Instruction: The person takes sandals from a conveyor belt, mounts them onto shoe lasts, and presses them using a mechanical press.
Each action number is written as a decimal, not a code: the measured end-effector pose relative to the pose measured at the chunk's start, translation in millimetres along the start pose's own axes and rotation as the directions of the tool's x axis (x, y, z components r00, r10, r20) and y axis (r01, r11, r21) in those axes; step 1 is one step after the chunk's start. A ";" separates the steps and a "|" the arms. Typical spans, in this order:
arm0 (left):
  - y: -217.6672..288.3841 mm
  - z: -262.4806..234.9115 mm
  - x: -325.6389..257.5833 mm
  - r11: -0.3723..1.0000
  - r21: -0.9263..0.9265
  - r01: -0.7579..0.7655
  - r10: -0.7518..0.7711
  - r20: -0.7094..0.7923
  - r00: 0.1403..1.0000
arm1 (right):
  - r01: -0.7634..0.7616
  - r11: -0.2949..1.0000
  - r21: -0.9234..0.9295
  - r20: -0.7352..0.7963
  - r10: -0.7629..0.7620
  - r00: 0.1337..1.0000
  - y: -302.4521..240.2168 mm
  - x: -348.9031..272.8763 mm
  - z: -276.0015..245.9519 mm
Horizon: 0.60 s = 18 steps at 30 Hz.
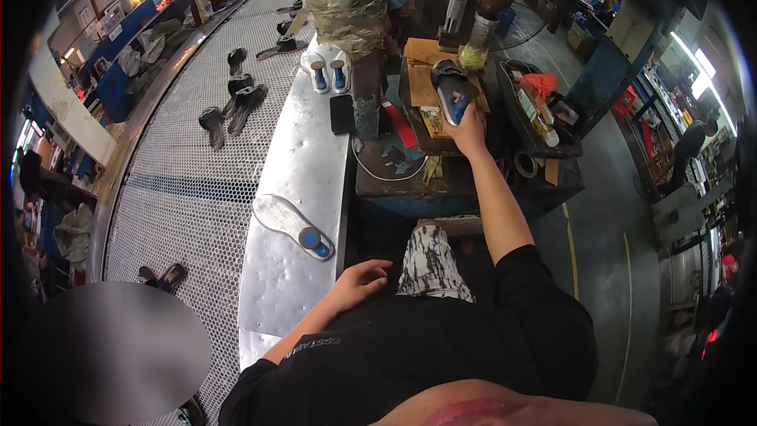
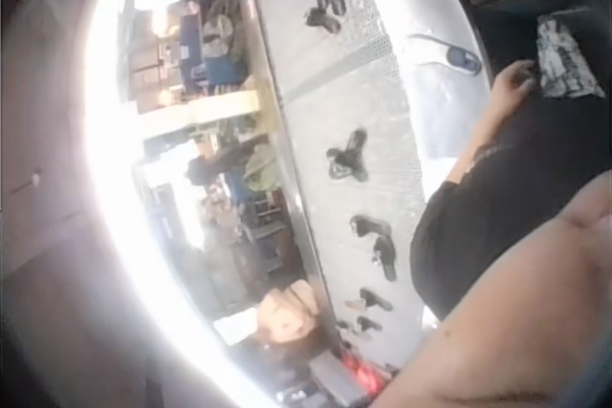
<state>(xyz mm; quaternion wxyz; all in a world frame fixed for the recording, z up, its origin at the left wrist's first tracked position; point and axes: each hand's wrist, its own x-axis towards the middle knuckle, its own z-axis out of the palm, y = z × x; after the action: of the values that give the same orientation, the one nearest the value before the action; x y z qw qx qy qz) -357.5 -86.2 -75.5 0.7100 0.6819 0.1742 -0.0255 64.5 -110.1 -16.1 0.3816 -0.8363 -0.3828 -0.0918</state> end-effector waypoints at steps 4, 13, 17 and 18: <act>-15.4 -18.6 -7.7 0.998 -0.025 0.055 -0.055 -0.005 0.998 | -0.039 0.998 -0.051 0.016 0.040 0.999 29.1 34.6 23.5; -21.1 -43.4 -69.1 0.856 0.086 -0.510 0.513 -0.259 0.818 | 0.140 0.981 0.137 -0.218 -0.108 0.970 77.0 11.2 -14.7; -36.9 -138.0 -113.4 0.851 0.374 -0.368 0.523 -0.556 0.646 | 0.138 0.958 0.253 -0.164 -0.098 0.982 61.2 17.9 -27.6; -31.2 -168.4 -136.1 0.904 0.394 -0.164 0.399 -0.644 0.652 | 0.112 0.990 0.085 -0.099 -0.104 0.990 42.9 16.0 -28.5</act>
<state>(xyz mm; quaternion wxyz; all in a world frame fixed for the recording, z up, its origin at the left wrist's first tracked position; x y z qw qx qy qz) -529.5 48.8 -68.7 0.4691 0.7563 0.3192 0.3257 110.1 -139.0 -13.6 0.4312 -0.7909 -0.4128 -0.1345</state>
